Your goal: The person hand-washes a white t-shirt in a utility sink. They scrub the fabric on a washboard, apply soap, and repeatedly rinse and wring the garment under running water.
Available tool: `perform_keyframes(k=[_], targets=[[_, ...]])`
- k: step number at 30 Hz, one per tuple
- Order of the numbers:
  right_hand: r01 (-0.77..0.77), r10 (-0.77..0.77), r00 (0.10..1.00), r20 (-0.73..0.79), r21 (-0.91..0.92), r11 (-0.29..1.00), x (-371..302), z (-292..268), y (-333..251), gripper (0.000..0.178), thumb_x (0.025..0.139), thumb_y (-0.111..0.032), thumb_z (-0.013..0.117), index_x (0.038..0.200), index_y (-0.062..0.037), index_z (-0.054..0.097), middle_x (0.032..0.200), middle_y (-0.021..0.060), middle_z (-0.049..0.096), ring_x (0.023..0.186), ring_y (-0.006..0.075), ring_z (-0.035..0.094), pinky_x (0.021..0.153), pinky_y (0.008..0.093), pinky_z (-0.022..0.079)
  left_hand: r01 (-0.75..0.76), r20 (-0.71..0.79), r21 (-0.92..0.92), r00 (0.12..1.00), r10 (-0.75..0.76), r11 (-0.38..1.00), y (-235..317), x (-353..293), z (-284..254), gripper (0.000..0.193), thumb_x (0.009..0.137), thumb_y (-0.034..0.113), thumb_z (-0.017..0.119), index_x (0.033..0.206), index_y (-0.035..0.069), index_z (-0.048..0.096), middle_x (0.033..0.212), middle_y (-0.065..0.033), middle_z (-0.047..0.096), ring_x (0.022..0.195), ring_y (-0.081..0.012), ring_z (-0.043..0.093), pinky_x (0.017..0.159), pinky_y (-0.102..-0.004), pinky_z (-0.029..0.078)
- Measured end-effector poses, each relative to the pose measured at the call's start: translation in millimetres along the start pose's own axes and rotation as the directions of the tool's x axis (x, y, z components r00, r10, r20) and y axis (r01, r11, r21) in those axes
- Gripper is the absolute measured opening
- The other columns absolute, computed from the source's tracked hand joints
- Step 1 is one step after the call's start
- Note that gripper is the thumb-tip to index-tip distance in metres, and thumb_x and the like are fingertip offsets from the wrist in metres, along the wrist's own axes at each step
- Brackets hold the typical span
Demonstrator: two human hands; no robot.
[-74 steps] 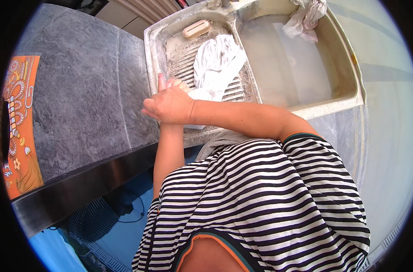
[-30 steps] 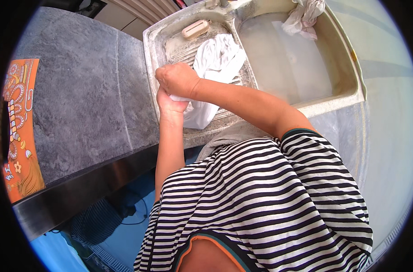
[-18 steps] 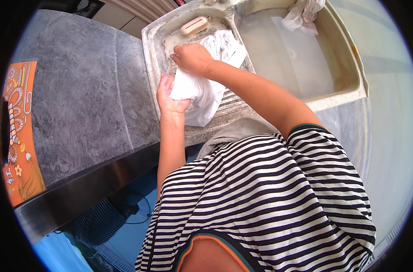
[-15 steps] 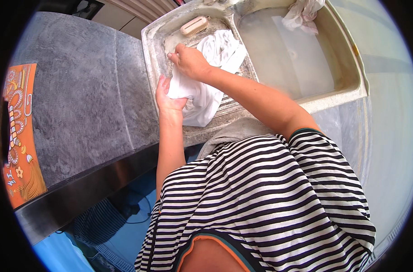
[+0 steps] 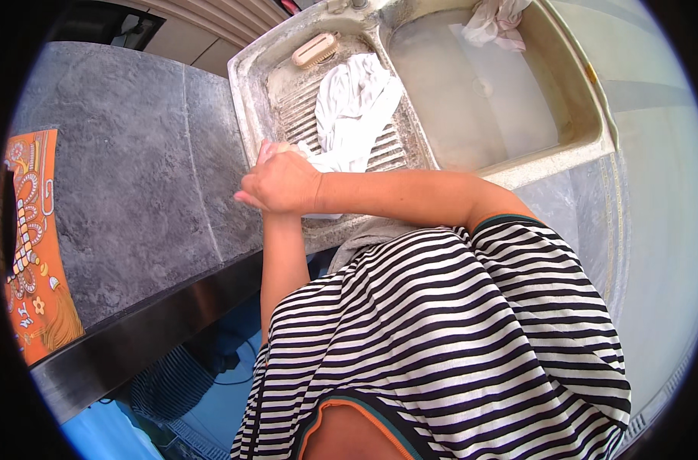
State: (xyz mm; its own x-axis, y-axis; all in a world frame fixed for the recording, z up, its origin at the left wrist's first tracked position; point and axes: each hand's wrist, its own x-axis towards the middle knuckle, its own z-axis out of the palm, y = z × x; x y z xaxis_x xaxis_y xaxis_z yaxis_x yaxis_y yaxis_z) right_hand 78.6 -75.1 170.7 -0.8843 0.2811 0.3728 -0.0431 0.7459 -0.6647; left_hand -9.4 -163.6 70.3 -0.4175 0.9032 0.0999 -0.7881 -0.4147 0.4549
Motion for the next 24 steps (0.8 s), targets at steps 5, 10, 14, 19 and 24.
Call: perform_keyframes(k=[5, 10, 14, 19, 24], targets=[[-0.022, 0.022, 1.0, -0.006, -0.063, 0.998, 3.7, -9.2, 24.9, 0.045, 0.098, -0.041, 0.047, 0.069, -0.0104, 0.062, 0.077, 0.0126, 0.068, 0.073, 0.0327, 0.067, 0.066, 0.046, 0.052, 0.011, -0.57, 0.016, 0.822, 0.0, 1.0, -26.2, 15.5, 74.3, 0.036, 0.101, 0.043, 0.045, 0.101, 0.009, 0.056, 0.1, -0.0043, 0.06, 0.094, -0.0193, 0.06, 0.086, -0.0417, 0.051], [-0.026, 0.022, 0.992, -0.125, -0.027, 0.999, 6.2, -6.0, 31.8, 0.043, 0.095, -0.041, 0.053, 0.067, -0.009, 0.059, 0.068, 0.0118, 0.063, 0.065, 0.0333, 0.065, 0.063, 0.0467, 0.051, -0.002, -0.398, 0.211, 0.913, 0.087, 0.978, -24.1, 14.8, 57.3, 0.035, 0.103, 0.041, 0.042, 0.1, 0.008, 0.054, 0.096, -0.0022, 0.058, 0.091, -0.02, 0.058, 0.084, -0.0373, 0.049], [0.093, -0.12, 0.977, -0.177, -0.151, 0.984, -31.4, 85.1, 16.8, 0.045, 0.093, -0.045, 0.055, 0.069, -0.0072, 0.061, 0.072, 0.0119, 0.067, 0.067, 0.0358, 0.066, 0.064, 0.0472, 0.053, 0.156, 0.203, -0.25, 0.973, -0.105, 0.956, -7.9, 8.8, 3.6, 0.036, 0.103, 0.045, 0.04, 0.097, 0.011, 0.052, 0.089, -0.0008, 0.053, 0.081, -0.018, 0.052, 0.079, -0.0364, 0.048], [-0.11, 0.1, 0.992, -0.084, -0.132, 0.985, 21.4, -25.1, 67.0, 0.046, 0.097, -0.045, 0.049, 0.074, -0.0088, 0.064, 0.074, 0.0143, 0.068, 0.071, 0.0345, 0.067, 0.065, 0.0463, 0.053, 0.188, -0.693, 0.07, 0.716, -0.088, 0.98, -25.6, 30.1, 113.6, 0.034, 0.101, 0.044, 0.045, 0.098, 0.012, 0.056, 0.089, -0.0021, 0.06, 0.083, -0.0185, 0.059, 0.083, -0.0382, 0.05], [0.078, -0.067, 0.931, 0.358, -0.016, 0.997, -9.6, -61.1, 75.4, 0.048, 0.091, -0.054, 0.056, 0.078, -0.008, 0.062, 0.068, 0.0133, 0.065, 0.067, 0.0355, 0.064, 0.063, 0.0443, 0.051, -0.017, -0.712, 0.12, 0.695, 0.098, 0.993, 23.2, 31.4, 85.9, 0.046, 0.103, 0.04, 0.042, 0.062, 0.02, 0.036, 0.05, 0.0049, 0.028, 0.046, -0.0144, 0.026, 0.046, -0.0283, 0.026]])
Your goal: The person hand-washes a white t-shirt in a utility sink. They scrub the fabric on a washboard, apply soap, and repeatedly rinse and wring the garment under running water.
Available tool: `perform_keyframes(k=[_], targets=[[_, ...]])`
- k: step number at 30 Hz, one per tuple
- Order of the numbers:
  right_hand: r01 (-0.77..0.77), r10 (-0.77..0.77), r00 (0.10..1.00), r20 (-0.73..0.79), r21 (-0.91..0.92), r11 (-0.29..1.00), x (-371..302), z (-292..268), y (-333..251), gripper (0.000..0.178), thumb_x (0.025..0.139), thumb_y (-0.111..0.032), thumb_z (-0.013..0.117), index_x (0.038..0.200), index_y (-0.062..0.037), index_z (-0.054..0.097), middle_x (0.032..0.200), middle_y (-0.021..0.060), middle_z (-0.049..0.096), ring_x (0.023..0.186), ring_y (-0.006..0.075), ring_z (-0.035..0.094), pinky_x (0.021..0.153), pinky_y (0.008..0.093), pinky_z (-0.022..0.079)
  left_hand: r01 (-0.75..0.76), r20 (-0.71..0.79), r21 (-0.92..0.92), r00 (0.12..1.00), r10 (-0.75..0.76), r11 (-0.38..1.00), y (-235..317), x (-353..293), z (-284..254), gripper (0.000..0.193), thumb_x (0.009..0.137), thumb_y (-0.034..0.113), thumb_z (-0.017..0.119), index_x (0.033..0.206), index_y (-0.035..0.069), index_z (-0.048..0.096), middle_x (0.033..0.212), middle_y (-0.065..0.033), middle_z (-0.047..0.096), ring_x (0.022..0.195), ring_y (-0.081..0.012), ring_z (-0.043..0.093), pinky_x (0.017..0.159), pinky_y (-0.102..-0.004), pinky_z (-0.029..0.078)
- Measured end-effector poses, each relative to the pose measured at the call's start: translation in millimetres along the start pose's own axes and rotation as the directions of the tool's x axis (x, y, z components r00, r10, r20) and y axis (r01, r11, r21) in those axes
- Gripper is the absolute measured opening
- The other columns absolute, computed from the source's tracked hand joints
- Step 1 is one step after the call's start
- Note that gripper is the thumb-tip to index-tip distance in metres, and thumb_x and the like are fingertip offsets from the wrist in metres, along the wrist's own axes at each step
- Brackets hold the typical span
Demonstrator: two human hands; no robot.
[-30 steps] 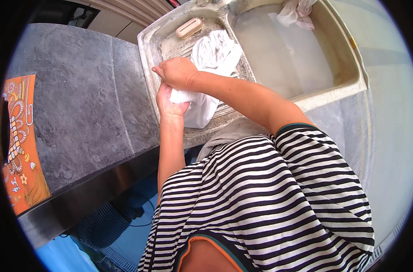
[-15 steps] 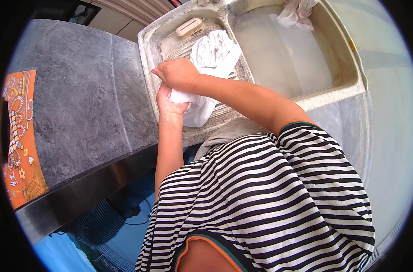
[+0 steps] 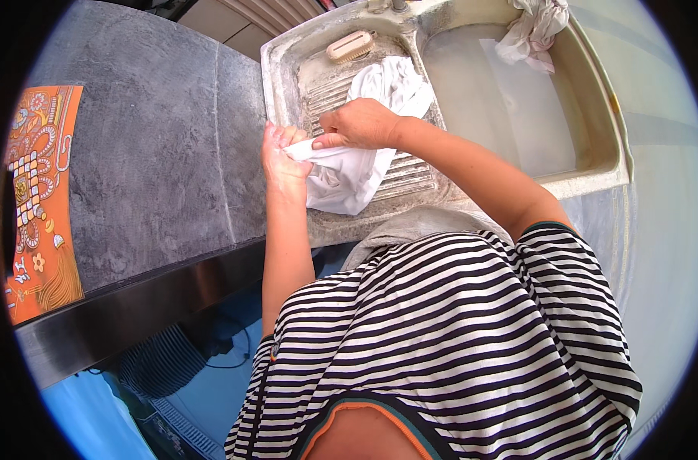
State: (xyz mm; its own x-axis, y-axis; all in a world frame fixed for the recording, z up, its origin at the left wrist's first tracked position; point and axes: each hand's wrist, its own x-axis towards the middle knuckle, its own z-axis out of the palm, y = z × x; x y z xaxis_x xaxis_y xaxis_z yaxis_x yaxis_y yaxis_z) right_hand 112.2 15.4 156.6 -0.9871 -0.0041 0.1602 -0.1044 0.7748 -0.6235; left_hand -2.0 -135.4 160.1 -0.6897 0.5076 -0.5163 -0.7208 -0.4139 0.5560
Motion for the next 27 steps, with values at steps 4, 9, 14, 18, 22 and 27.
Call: perform_keyframes(k=[4, 9, 14, 18, 22, 27], targets=[[0.03, -0.025, 1.0, -0.017, 0.462, 0.886, -13.8, -19.4, -6.1, 0.035, 0.083, -0.038, 0.076, 0.084, -0.0056, 0.064, 0.088, 0.0108, 0.064, 0.084, 0.0214, 0.061, 0.079, 0.0347, 0.047, -0.155, 0.121, 0.094, 0.982, 0.143, 0.983, 0.8, 8.5, -1.0, 0.05, 0.095, 0.062, 0.048, 0.072, 0.017, 0.047, 0.063, 0.0007, 0.045, 0.059, -0.0148, 0.043, 0.057, -0.029, 0.038], [0.143, 0.135, 0.938, -0.319, 0.71, 0.689, 0.2, -63.1, -1.9, 0.026, 0.081, -0.026, 0.076, 0.072, -0.0068, 0.061, 0.118, 0.0063, 0.059, 0.109, 0.0167, 0.052, 0.098, 0.0317, 0.037, -0.471, 0.494, 0.692, 0.862, 0.117, 0.547, -47.4, -13.6, 8.4, 0.054, 0.09, 0.056, 0.062, 0.097, 0.003, 0.061, 0.09, -0.0027, 0.062, 0.085, -0.0096, 0.055, 0.077, -0.0244, 0.043], [0.128, 0.583, 0.794, -0.174, 0.984, 0.121, 1.9, -40.9, 50.6, 0.024, 0.088, -0.019, 0.071, 0.072, -0.0091, 0.057, 0.111, 0.0106, 0.069, 0.1, 0.0149, 0.063, 0.087, 0.0307, 0.047, -0.244, 0.299, 0.633, 0.952, 0.058, 0.735, -59.0, 2.5, -37.7, 0.041, 0.09, 0.045, 0.07, 0.081, 0.005, 0.06, 0.071, 0.0053, 0.054, 0.067, -0.0047, 0.046, 0.065, -0.0204, 0.04], [-0.125, 0.642, 0.737, -0.21, 0.891, 0.436, 14.2, -18.6, 58.6, 0.028, 0.088, -0.02, 0.072, 0.068, -0.0111, 0.054, 0.09, 0.0084, 0.072, 0.083, 0.0119, 0.066, 0.07, 0.0244, 0.048, -0.336, 0.343, 0.852, 0.938, 0.055, 0.401, -67.2, -2.0, -40.4, 0.031, 0.086, 0.03, 0.078, 0.079, 0.007, 0.058, 0.071, 0.0061, 0.052, 0.067, -0.0048, 0.045, 0.062, -0.0197, 0.038], [-0.027, 0.599, 0.791, -0.123, 0.972, 0.235, 22.3, -20.7, 73.0, 0.027, 0.087, -0.016, 0.071, 0.069, -0.0085, 0.053, 0.083, 0.006, 0.07, 0.077, 0.0115, 0.064, 0.066, 0.0261, 0.048, -0.242, 0.296, 0.404, 0.947, 0.124, 0.882, -49.2, -12.6, -37.7, 0.014, 0.089, 0.013, 0.072, 0.086, 0.008, 0.06, 0.088, -0.0005, 0.062, 0.079, -0.008, 0.057, 0.075, -0.0251, 0.051], [-0.079, 0.343, 0.895, -0.286, 0.654, 0.752, 13.7, 37.1, 17.0, 0.027, 0.086, -0.018, 0.069, 0.07, -0.0059, 0.05, 0.076, 0.0067, 0.067, 0.069, 0.0155, 0.064, 0.065, 0.0307, 0.052, -0.039, -0.117, -0.136, 0.993, 0.023, 0.99, -51.4, 17.4, -47.6, 0.023, 0.099, 0.028, 0.054, 0.091, 0.007, 0.058, 0.098, -0.0055, 0.065, 0.097, -0.0186, 0.062, 0.09, -0.0351, 0.051]])
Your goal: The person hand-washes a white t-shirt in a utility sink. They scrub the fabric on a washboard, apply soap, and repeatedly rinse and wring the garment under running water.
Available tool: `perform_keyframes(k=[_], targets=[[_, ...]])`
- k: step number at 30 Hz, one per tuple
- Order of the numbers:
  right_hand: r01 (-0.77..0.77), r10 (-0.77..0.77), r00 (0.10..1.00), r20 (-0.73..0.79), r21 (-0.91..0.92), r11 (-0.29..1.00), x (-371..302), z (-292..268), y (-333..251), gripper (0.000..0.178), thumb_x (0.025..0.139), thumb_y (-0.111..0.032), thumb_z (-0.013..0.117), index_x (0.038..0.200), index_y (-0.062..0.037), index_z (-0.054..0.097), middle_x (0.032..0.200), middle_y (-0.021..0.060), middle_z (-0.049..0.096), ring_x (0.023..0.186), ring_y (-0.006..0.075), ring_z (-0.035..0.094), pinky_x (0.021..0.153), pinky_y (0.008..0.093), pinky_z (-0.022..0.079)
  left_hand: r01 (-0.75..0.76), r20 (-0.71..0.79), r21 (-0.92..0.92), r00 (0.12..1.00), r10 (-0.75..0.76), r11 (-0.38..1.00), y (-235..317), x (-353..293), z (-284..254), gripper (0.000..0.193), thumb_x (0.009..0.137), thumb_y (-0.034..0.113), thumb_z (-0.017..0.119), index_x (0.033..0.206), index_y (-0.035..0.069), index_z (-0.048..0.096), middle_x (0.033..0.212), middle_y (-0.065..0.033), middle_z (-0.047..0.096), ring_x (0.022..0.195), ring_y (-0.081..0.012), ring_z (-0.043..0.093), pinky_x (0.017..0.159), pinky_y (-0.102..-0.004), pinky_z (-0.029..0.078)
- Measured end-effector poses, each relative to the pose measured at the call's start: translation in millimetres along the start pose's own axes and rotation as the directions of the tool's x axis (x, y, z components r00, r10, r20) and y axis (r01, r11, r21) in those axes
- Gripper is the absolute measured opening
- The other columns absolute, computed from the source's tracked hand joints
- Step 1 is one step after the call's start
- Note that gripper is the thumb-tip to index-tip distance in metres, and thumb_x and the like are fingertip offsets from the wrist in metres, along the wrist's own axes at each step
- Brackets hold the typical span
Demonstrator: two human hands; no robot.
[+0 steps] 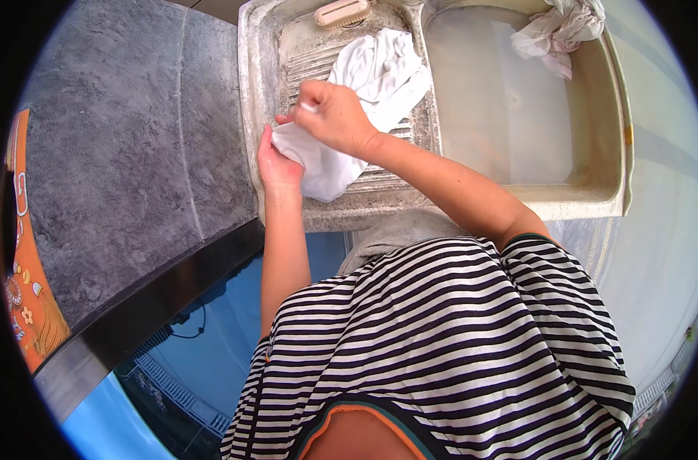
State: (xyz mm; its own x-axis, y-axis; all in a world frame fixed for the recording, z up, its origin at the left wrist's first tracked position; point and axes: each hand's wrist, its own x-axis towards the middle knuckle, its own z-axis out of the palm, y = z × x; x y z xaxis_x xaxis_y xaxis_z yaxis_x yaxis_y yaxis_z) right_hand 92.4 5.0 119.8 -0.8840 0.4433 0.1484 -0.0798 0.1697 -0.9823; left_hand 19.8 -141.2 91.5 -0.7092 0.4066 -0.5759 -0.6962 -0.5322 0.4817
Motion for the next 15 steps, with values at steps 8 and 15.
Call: perform_keyframes(k=[8, 15], targets=[[0.072, -0.001, 0.99, 0.138, -0.505, 0.86, 38.3, 24.8, 37.8, 0.029, 0.093, -0.03, 0.056, 0.077, -0.0064, 0.062, 0.075, 0.0166, 0.067, 0.07, 0.0371, 0.066, 0.065, 0.047, 0.053, 0.035, -0.292, 0.193, 0.956, 0.023, 0.981, -41.6, -6.5, 39.2, 0.029, 0.097, 0.034, 0.051, 0.104, 0.007, 0.059, 0.103, -0.0047, 0.062, 0.098, -0.0199, 0.061, 0.087, -0.038, 0.051], [0.49, -0.417, 0.865, 0.28, -0.284, 0.824, -44.5, 53.1, -18.3, 0.026, 0.088, -0.025, 0.06, 0.071, -0.0058, 0.054, 0.066, 0.0138, 0.061, 0.063, 0.0357, 0.063, 0.061, 0.0474, 0.051, 0.447, 0.777, -0.188, 0.612, -0.146, 0.875, -24.5, 55.9, -82.9, 0.038, 0.104, 0.042, 0.036, 0.099, 0.01, 0.057, 0.091, -0.0039, 0.063, 0.083, -0.0205, 0.059, 0.078, -0.035, 0.049]])
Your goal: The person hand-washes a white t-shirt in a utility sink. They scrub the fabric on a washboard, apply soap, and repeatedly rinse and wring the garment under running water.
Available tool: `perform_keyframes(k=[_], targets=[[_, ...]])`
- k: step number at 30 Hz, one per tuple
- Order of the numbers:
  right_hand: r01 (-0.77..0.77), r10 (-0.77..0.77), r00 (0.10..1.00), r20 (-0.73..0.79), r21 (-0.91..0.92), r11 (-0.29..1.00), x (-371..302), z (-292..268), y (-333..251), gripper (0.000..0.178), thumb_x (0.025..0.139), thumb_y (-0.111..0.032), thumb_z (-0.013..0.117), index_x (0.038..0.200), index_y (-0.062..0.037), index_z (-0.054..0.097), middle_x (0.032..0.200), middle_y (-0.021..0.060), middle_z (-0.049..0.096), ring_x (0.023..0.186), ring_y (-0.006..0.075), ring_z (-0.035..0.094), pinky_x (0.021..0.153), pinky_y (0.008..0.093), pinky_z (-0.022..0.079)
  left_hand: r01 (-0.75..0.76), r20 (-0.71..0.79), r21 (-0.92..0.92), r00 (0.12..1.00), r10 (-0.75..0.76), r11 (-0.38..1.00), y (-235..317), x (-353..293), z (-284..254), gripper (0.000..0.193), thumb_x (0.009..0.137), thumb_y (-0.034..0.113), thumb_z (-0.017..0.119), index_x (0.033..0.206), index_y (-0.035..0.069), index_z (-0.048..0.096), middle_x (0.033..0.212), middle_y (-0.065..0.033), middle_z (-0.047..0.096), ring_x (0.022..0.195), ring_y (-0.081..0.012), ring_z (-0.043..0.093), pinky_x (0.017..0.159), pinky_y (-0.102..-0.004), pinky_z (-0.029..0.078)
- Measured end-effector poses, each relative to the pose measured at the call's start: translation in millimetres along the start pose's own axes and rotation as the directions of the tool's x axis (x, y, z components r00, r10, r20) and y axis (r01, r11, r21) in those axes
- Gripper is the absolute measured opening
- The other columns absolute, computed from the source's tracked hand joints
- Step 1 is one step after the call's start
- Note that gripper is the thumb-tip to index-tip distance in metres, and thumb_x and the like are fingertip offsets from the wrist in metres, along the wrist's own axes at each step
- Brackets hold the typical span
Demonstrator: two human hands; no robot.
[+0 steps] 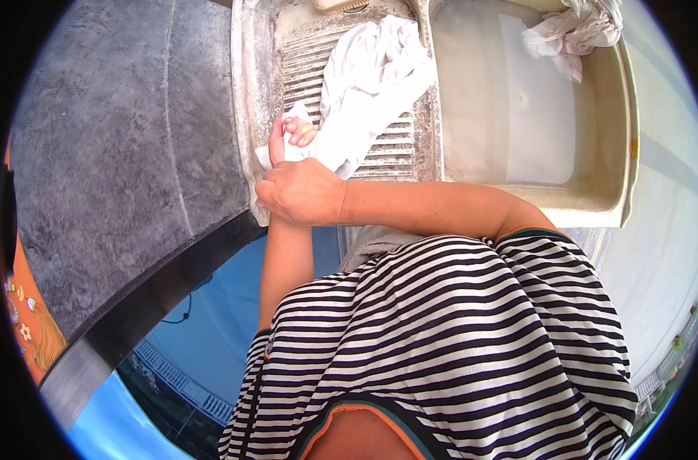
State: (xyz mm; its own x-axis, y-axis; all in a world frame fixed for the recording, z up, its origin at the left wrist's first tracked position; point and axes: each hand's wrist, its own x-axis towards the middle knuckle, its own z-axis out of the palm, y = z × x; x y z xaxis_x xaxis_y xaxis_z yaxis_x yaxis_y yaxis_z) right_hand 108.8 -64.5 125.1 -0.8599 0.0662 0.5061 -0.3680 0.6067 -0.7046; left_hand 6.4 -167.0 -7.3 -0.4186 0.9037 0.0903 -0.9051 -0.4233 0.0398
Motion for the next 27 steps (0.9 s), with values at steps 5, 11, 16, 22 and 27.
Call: perform_keyframes(k=[5, 11, 16, 22, 27], targets=[[-0.442, 0.43, 0.896, -0.108, -0.132, 0.887, 29.7, -22.7, 103.0, 0.02, 0.088, -0.023, 0.058, 0.079, -0.0048, 0.059, 0.078, 0.0169, 0.066, 0.072, 0.0391, 0.064, 0.065, 0.0481, 0.052, 0.022, -0.769, 0.439, 0.527, 0.362, 0.898, -68.0, 38.4, 79.0, 0.042, 0.102, 0.04, 0.044, 0.069, 0.015, 0.048, 0.065, -0.0003, 0.05, 0.066, -0.0166, 0.053, 0.066, -0.0331, 0.049], [-0.66, 0.678, 0.715, -0.172, 0.155, 0.735, 38.8, -65.3, 114.2, 0.035, 0.092, -0.029, 0.06, 0.071, -0.0013, 0.056, 0.071, 0.0175, 0.066, 0.067, 0.0333, 0.064, 0.069, 0.0395, 0.051, 0.275, -0.581, 0.811, 0.49, 0.65, 0.517, -67.2, 33.6, 108.7, 0.042, 0.094, 0.042, 0.063, 0.068, 0.01, 0.053, 0.065, 0.0037, 0.049, 0.06, -0.01, 0.047, 0.058, -0.0263, 0.042], [-0.513, 0.723, 0.678, -0.133, 0.619, 0.595, 37.8, -100.9, 119.8, 0.035, 0.093, -0.023, 0.064, 0.064, -0.0088, 0.05, 0.074, 0.0055, 0.071, 0.06, 0.0068, 0.051, 0.056, 0.0266, 0.042, 0.268, -0.453, 0.882, 0.713, 0.535, 0.388, -47.9, 4.9, 98.6, 0.028, 0.087, 0.027, 0.076, 0.097, 0.004, 0.063, 0.088, -0.0036, 0.067, 0.069, -0.0114, 0.058, 0.065, -0.0259, 0.048], [-0.293, 0.294, 0.956, 0.02, 0.158, 0.943, -5.1, -29.1, 11.8, 0.031, 0.089, -0.031, 0.064, 0.07, -0.0074, 0.055, 0.067, 0.0115, 0.061, 0.065, 0.0317, 0.061, 0.063, 0.0392, 0.049, -0.086, -0.679, 0.245, 0.696, 0.234, 0.966, -12.6, 14.0, 56.9, 0.042, 0.095, 0.053, 0.056, 0.087, 0.013, 0.06, 0.079, -0.0032, 0.063, 0.074, -0.0169, 0.061, 0.071, -0.029, 0.051], [-0.394, 0.404, 0.911, 0.08, -0.11, 0.912, 13.0, -24.7, 60.5, 0.023, 0.088, -0.024, 0.058, 0.077, -0.0045, 0.06, 0.075, 0.0187, 0.066, 0.071, 0.038, 0.066, 0.065, 0.0484, 0.053, 0.018, -0.793, 0.438, 0.479, 0.377, 0.899, -77.5, 52.0, 100.0, 0.031, 0.097, 0.037, 0.052, 0.094, 0.008, 0.062, 0.088, -0.005, 0.066, 0.082, -0.023, 0.065, 0.079, -0.0373, 0.052]])
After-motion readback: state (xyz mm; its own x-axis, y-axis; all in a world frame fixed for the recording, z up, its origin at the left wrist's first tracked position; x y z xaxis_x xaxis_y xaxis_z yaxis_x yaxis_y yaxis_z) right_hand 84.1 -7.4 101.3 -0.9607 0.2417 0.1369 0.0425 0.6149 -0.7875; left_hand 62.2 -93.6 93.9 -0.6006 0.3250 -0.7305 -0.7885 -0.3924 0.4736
